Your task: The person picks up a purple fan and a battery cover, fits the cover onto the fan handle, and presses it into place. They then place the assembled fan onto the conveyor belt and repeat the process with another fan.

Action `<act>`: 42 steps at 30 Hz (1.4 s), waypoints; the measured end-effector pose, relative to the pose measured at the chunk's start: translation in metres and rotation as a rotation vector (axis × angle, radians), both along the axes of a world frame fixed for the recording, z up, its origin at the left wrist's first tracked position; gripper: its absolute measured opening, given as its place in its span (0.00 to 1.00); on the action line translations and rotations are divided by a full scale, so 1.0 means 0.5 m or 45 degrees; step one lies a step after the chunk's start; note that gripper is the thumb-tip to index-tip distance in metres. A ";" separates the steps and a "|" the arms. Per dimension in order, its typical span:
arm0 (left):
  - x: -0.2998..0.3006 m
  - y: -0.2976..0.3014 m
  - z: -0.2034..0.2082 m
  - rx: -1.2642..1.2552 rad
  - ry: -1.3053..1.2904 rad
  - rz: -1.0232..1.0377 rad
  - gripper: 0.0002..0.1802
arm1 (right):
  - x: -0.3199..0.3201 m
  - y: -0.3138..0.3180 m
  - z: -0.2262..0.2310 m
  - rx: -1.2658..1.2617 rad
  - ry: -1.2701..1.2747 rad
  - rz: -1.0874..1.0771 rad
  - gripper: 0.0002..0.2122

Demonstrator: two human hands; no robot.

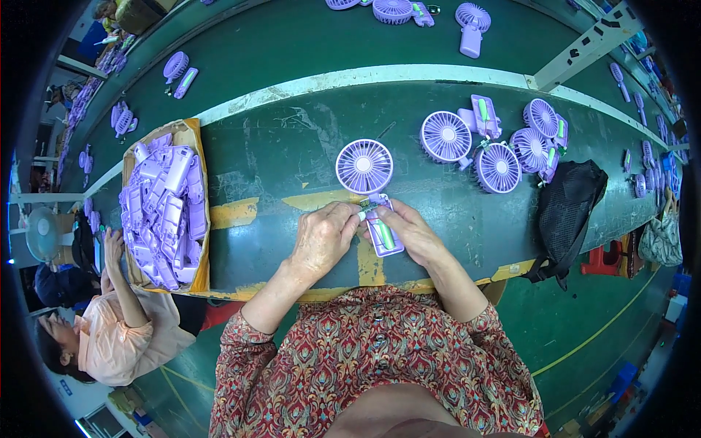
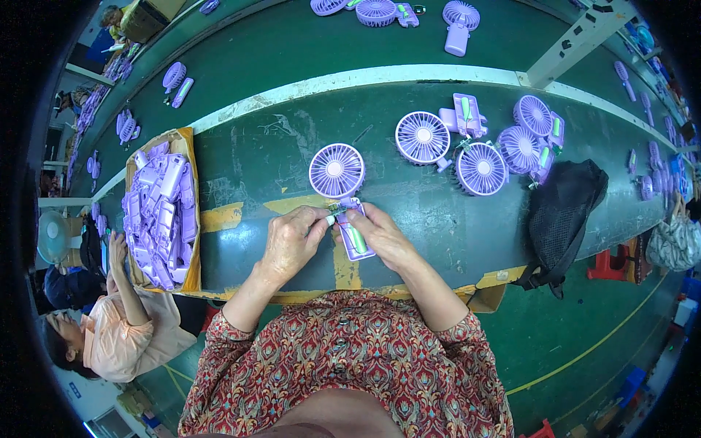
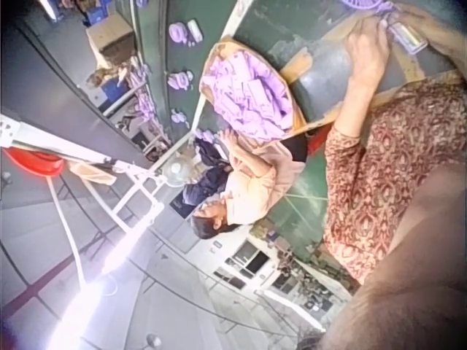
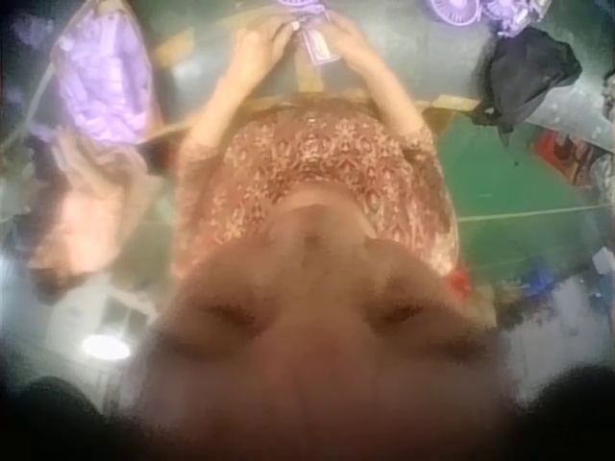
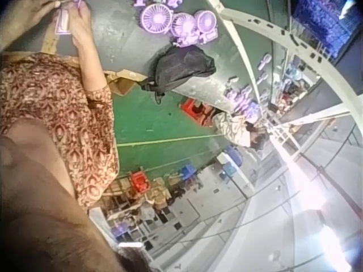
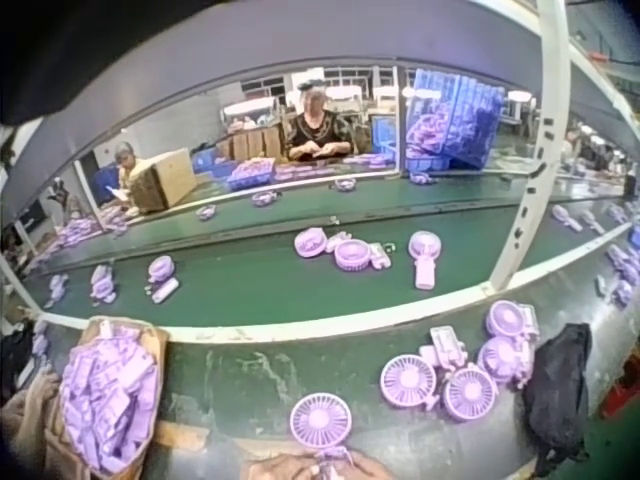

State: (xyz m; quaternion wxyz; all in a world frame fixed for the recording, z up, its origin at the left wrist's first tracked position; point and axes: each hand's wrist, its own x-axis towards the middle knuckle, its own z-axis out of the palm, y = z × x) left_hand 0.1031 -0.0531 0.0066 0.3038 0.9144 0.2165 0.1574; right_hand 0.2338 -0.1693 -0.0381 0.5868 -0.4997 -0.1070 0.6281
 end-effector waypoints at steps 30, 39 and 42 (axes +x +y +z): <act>0.013 -0.020 -0.056 -0.059 -0.046 0.011 0.05 | -0.010 -0.008 -0.029 -0.006 0.046 -0.164 0.16; 0.017 -0.024 -0.053 -0.026 -0.165 -0.057 0.14 | -0.010 -0.012 -0.032 0.026 -0.011 -0.104 0.17; 0.014 -0.026 -0.049 0.127 -0.136 -0.151 0.18 | -0.010 -0.020 -0.024 0.087 0.064 -0.092 0.16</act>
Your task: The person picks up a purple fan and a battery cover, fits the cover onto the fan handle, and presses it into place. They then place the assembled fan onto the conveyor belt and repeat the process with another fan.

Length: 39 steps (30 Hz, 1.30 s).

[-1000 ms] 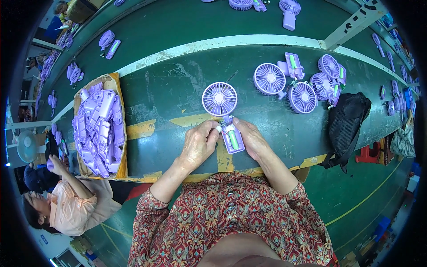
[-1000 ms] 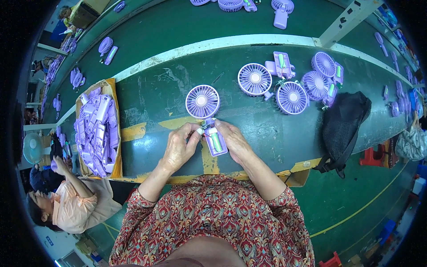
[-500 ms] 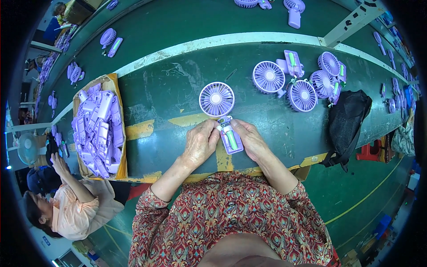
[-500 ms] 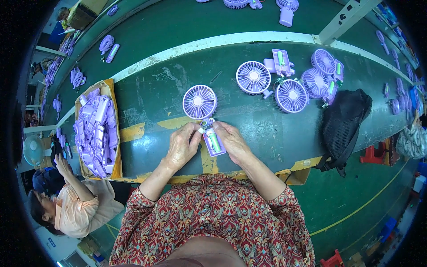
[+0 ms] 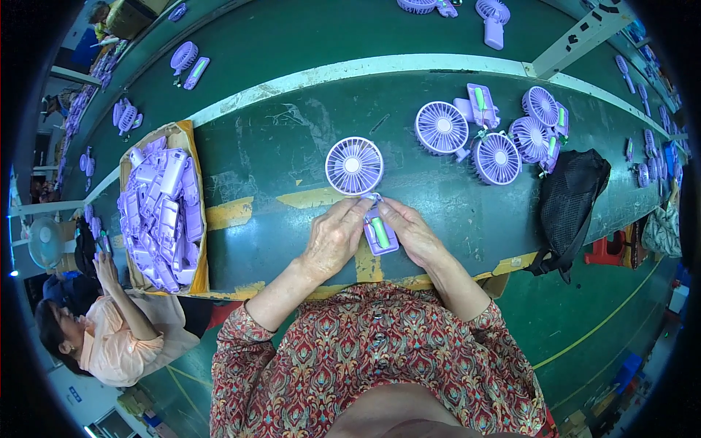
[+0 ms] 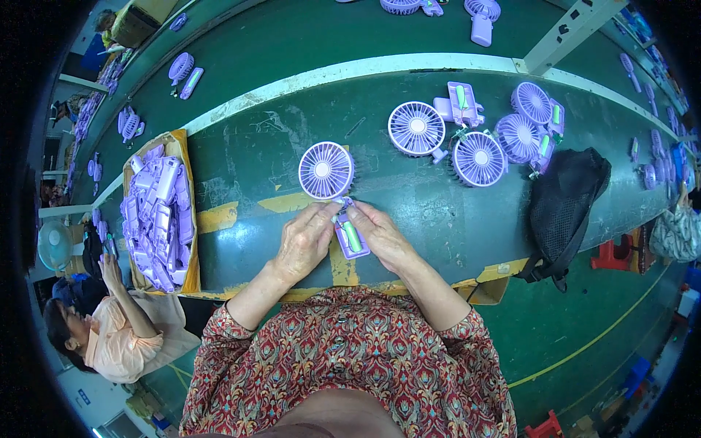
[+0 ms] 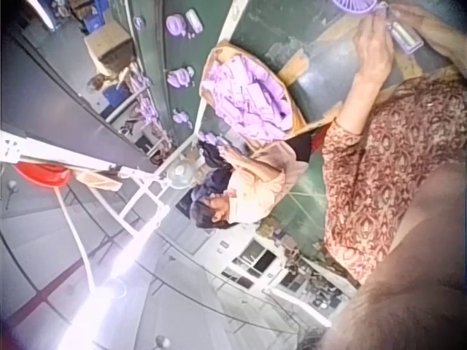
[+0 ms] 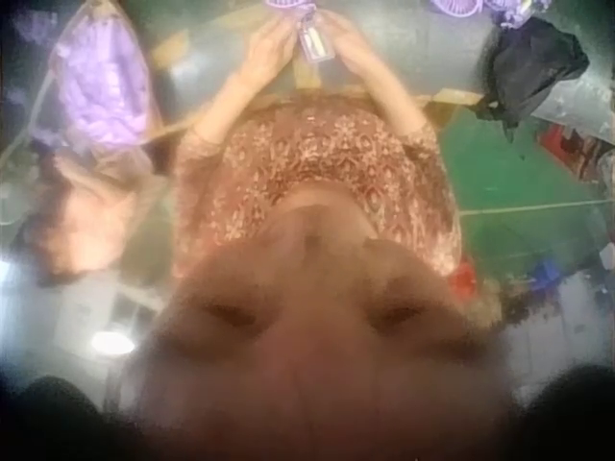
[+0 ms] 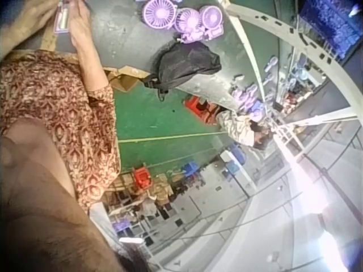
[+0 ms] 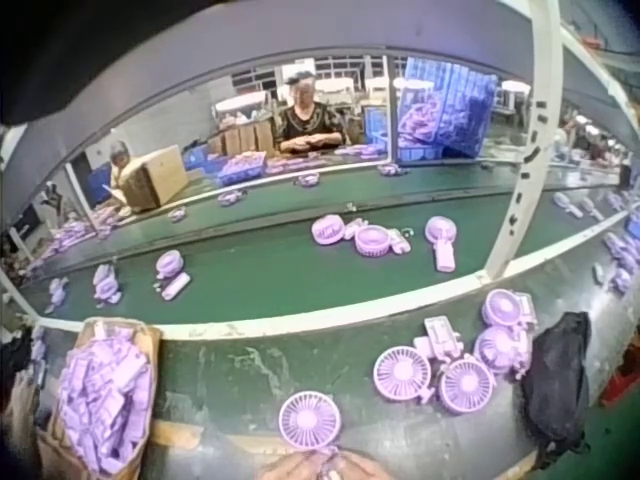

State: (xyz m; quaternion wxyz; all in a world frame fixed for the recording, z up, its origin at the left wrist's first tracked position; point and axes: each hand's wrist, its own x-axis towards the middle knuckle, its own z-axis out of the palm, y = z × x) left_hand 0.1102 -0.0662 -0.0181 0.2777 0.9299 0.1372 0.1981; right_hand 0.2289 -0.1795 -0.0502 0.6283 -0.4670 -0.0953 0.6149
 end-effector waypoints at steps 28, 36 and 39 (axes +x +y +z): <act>-0.151 0.178 0.107 0.442 0.081 0.547 0.22 | 0.004 0.019 0.005 -0.037 -0.079 0.030 0.16; -0.375 0.292 0.133 0.531 0.763 1.270 0.34 | 0.006 0.016 0.008 -0.049 -0.001 -0.029 0.16; -0.382 0.337 0.092 0.639 0.522 1.272 0.22 | 0.010 0.017 0.003 -0.012 0.014 -0.055 0.17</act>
